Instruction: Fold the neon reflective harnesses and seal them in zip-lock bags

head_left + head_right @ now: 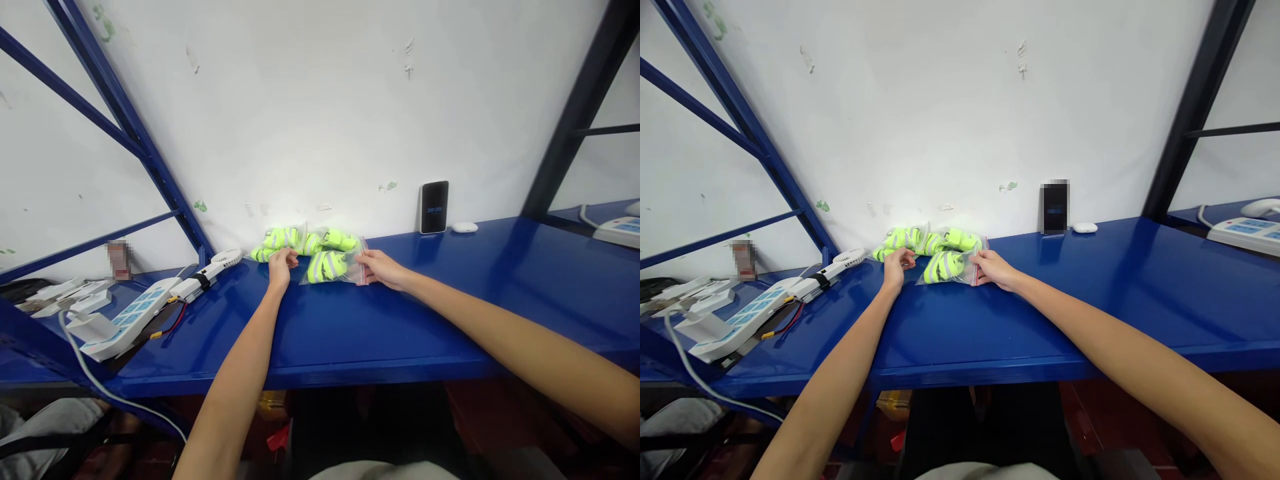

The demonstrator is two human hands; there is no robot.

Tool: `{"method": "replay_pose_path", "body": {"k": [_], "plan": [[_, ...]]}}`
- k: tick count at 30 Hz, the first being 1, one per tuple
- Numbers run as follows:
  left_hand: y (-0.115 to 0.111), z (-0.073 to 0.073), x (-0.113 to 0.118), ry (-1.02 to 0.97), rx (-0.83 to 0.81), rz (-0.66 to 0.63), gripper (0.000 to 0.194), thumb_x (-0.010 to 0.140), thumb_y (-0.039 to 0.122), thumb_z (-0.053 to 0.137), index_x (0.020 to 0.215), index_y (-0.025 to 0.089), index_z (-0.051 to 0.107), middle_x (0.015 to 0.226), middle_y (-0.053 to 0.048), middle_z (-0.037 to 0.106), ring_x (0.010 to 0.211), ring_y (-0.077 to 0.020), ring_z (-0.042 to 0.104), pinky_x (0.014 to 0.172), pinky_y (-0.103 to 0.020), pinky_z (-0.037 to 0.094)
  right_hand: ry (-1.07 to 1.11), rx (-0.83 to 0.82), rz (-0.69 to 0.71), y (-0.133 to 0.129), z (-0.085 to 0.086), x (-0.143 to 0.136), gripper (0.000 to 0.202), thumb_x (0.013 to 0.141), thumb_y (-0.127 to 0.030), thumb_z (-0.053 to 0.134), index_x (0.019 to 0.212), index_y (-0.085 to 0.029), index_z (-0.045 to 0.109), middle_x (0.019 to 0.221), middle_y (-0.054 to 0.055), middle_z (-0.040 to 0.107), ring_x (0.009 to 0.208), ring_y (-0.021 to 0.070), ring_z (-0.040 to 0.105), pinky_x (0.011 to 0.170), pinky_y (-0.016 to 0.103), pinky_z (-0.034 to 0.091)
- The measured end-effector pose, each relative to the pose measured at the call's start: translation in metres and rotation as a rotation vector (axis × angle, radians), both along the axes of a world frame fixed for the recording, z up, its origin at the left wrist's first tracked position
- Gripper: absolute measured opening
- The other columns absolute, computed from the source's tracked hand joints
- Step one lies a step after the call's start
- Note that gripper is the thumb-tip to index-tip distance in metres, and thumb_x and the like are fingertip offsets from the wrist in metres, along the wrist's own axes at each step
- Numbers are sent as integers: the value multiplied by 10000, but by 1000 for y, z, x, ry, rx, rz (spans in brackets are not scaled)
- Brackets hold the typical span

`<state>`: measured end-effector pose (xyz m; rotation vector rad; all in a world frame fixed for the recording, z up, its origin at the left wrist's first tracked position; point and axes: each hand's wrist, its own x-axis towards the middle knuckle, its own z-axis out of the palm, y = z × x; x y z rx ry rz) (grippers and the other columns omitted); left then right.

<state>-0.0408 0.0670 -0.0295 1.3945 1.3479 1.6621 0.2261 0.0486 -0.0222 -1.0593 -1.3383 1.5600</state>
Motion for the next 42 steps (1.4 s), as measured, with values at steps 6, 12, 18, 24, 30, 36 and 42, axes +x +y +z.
{"method": "replay_pose_path", "body": {"k": [6, 12, 18, 24, 30, 36, 42], "plan": [[-19, 1, 24, 608, 182, 38, 238, 858, 306, 487, 715, 182, 632, 675, -15, 604, 676, -157, 542, 690, -268, 411, -97, 26, 99, 5, -2, 6, 134, 915, -288, 590, 921, -158, 618, 872, 106, 711, 703, 166, 663, 620, 273, 566], [-40, 3, 71, 990, 418, -114, 284, 952, 302, 434, 787, 188, 635, 867, -76, 611, 945, -223, 510, 915, -349, 397, -45, 30, 101, 5, -6, 2, 199, 914, -269, 492, 827, -151, 626, 766, 79, 698, 605, 141, 642, 608, 268, 563], [-41, 2, 75, 1003, 417, -355, 327, 991, 340, 385, 914, 195, 669, 930, -82, 649, 974, -218, 539, 961, -368, 396, -165, 181, 164, 0, -7, 1, 150, 895, -250, 549, 788, -164, 612, 885, 60, 725, 755, 142, 697, 685, 244, 573], [-42, 2, 67, 857, 394, -340, 229, 908, 376, 551, 835, 210, 692, 895, -81, 692, 962, -230, 585, 909, -355, 442, -260, 313, 248, -3, -6, 2, 180, 887, -316, 594, 813, -157, 635, 878, 55, 713, 840, 155, 694, 753, 262, 564], [-49, 3, 72, 928, 365, -240, 273, 892, 379, 536, 712, 197, 631, 791, -86, 640, 852, -226, 578, 828, -353, 445, -257, 494, 509, 0, 1, 16, 340, 748, -363, 750, 1020, -164, 710, 1043, 63, 719, 985, 200, 675, 946, 352, 507], [-46, 5, 74, 960, 363, -304, 340, 944, 393, 462, 720, 200, 630, 735, -55, 626, 847, -213, 530, 807, -329, 404, -132, 300, 442, 8, -6, 18, 351, 833, -435, 647, 1029, -149, 704, 1064, 106, 720, 892, 201, 710, 841, 334, 556], [-42, 5, 75, 988, 343, -364, 350, 967, 335, 403, 776, 196, 661, 743, -49, 626, 835, -206, 519, 855, -337, 383, -215, 295, 257, 7, -11, 7, 389, 912, -498, 574, 913, -132, 708, 901, 104, 732, 773, 165, 705, 728, 275, 587]]}}
